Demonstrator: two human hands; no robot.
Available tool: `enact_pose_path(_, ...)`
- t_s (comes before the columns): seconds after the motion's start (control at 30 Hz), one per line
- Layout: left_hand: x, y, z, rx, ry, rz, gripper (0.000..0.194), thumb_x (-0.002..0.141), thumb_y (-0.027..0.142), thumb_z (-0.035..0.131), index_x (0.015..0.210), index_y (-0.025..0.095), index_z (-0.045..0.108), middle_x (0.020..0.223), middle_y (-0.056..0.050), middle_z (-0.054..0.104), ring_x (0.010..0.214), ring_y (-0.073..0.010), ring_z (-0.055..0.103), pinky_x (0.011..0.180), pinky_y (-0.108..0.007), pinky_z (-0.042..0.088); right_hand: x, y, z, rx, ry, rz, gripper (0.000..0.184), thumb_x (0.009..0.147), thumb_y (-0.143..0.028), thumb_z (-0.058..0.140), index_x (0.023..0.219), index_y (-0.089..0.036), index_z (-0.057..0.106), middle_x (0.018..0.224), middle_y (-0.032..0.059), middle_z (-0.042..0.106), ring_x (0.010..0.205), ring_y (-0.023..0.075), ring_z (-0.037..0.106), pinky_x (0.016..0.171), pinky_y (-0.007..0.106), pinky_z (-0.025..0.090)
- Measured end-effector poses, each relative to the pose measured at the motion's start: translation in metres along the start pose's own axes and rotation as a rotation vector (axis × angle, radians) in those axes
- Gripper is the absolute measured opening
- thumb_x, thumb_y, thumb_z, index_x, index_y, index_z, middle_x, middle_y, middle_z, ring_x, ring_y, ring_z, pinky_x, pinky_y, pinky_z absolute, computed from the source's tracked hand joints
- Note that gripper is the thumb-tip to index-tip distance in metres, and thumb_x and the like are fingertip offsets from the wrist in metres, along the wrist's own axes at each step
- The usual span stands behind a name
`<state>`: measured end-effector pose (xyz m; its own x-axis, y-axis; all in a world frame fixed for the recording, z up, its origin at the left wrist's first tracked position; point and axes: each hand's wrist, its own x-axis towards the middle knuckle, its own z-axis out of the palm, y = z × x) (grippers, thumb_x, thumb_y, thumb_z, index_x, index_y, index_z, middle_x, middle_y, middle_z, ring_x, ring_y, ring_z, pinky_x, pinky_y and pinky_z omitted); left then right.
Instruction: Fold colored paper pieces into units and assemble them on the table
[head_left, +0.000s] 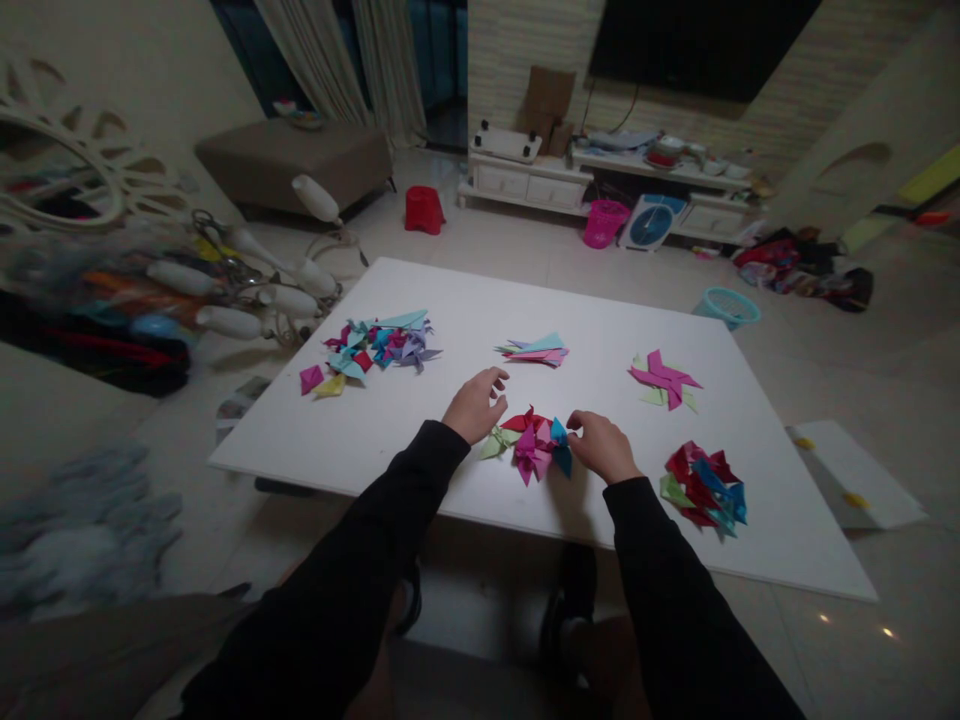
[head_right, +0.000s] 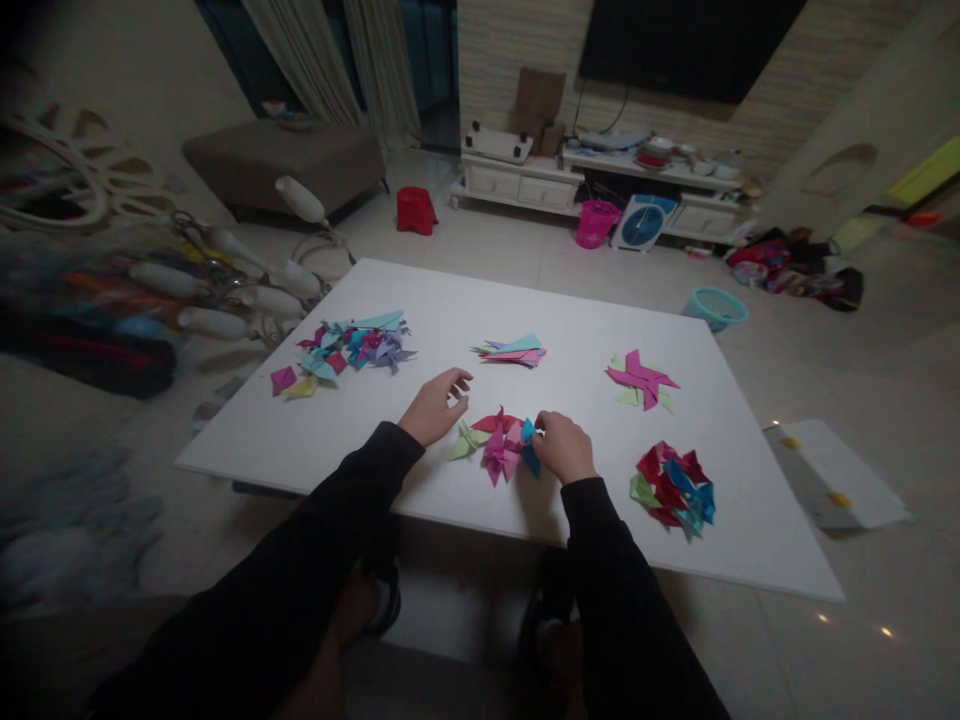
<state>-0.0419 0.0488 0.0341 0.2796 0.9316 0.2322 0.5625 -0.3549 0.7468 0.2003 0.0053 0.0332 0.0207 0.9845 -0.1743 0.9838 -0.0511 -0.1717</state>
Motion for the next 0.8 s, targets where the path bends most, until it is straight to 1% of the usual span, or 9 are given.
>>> enact_pose_path(0.1, 0.003, -0.017, -0.004, 0.101, -0.001, -0.116, 0.031, 0.081, 0.016, 0.056, 0.111, 0.019, 0.057, 0.103, -0.008, 0.068, 0.094, -0.0222, 0.062, 0.089, -0.038, 0.05, -0.001, 0.001, -0.001, 0.007, 0.007, -0.003, 0.02, 0.085, -0.025, 0.052, 0.097, -0.023, 0.068, 0.106, 0.0065, 0.073, 0.092, 0.0244, 0.065, 0.067, 0.03, 0.036)
enact_pose_path(0.2, 0.007, -0.042, -0.011, 0.248, -0.01, -0.343, 0.034, 0.082, 0.026, 0.058, 0.115, 0.018, 0.058, 0.114, -0.012, 0.068, 0.115, -0.0295, 0.056, 0.099, -0.043, 0.046, -0.002, 0.002, -0.001, 0.017, 0.009, 0.001, 0.02, 0.085, -0.025, 0.052, 0.097, -0.024, 0.068, 0.107, 0.0063, 0.073, 0.091, 0.024, 0.065, 0.066, 0.03, 0.035)
enact_pose_path(0.3, 0.011, -0.071, -0.019, 0.358, -0.03, -0.564, 0.048, 0.083, 0.038, 0.057, 0.125, 0.015, 0.056, 0.131, -0.017, 0.061, 0.129, -0.0352, 0.047, 0.104, -0.048, 0.042, -0.001, 0.004, -0.001, 0.026, 0.017, 0.0, 0.021, 0.085, -0.025, 0.052, 0.098, -0.024, 0.068, 0.106, 0.0054, 0.073, 0.091, 0.0241, 0.065, 0.066, 0.03, 0.035)
enact_pose_path(0.37, 0.012, -0.089, -0.024, 0.384, -0.03, -0.653, 0.058, 0.082, 0.042, 0.055, 0.133, 0.014, 0.054, 0.141, -0.019, 0.054, 0.135, -0.0377, 0.042, 0.106, -0.051, 0.039, 0.0, 0.006, -0.002, 0.034, 0.022, -0.004, 0.021, 0.084, -0.025, 0.051, 0.098, -0.024, 0.068, 0.106, 0.0051, 0.073, 0.092, 0.0242, 0.065, 0.066, 0.03, 0.035)
enact_pose_path(0.47, 0.014, -0.111, -0.027, 0.374, -0.006, -0.718, 0.068, 0.08, 0.045, 0.055, 0.142, 0.016, 0.05, 0.155, -0.018, 0.041, 0.143, -0.0401, 0.033, 0.11, -0.054, 0.035, 0.003, 0.008, -0.003, 0.045, 0.023, -0.001, 0.022, 0.084, -0.025, 0.051, 0.098, -0.024, 0.068, 0.106, 0.0052, 0.073, 0.093, 0.0241, 0.065, 0.068, 0.031, 0.036)
enact_pose_path(0.53, 0.016, -0.121, -0.027, 0.348, 0.006, -0.734, 0.071, 0.079, 0.047, 0.055, 0.143, 0.017, 0.049, 0.159, -0.017, 0.035, 0.147, -0.0406, 0.027, 0.113, -0.054, 0.032, 0.004, 0.009, -0.005, 0.054, 0.018, 0.002, 0.022, 0.084, -0.025, 0.051, 0.098, -0.024, 0.068, 0.106, 0.005, 0.073, 0.093, 0.0236, 0.065, 0.068, 0.03, 0.036)
enact_pose_path(0.63, 0.021, -0.133, -0.027, 0.318, 0.009, -0.742, 0.07, 0.078, 0.047, 0.056, 0.141, 0.017, 0.052, 0.159, -0.015, 0.036, 0.148, -0.0402, 0.025, 0.115, -0.053, 0.03, 0.005, 0.01, -0.009, 0.063, 0.013, 0.006, 0.022, 0.084, -0.026, 0.051, 0.098, -0.024, 0.068, 0.105, 0.0046, 0.073, 0.092, 0.023, 0.065, 0.068, 0.03, 0.036)
enact_pose_path(0.8, 0.029, -0.141, -0.025, 0.291, 0.038, -0.758, 0.067, 0.078, 0.044, 0.055, 0.139, 0.016, 0.054, 0.156, -0.015, 0.042, 0.147, -0.0374, 0.031, 0.116, -0.05, 0.031, 0.005, 0.014, -0.012, 0.059, 0.015, 0.007, 0.02, 0.085, -0.026, 0.051, 0.096, -0.024, 0.067, 0.103, 0.0045, 0.073, 0.09, 0.0222, 0.064, 0.067, 0.029, 0.035)
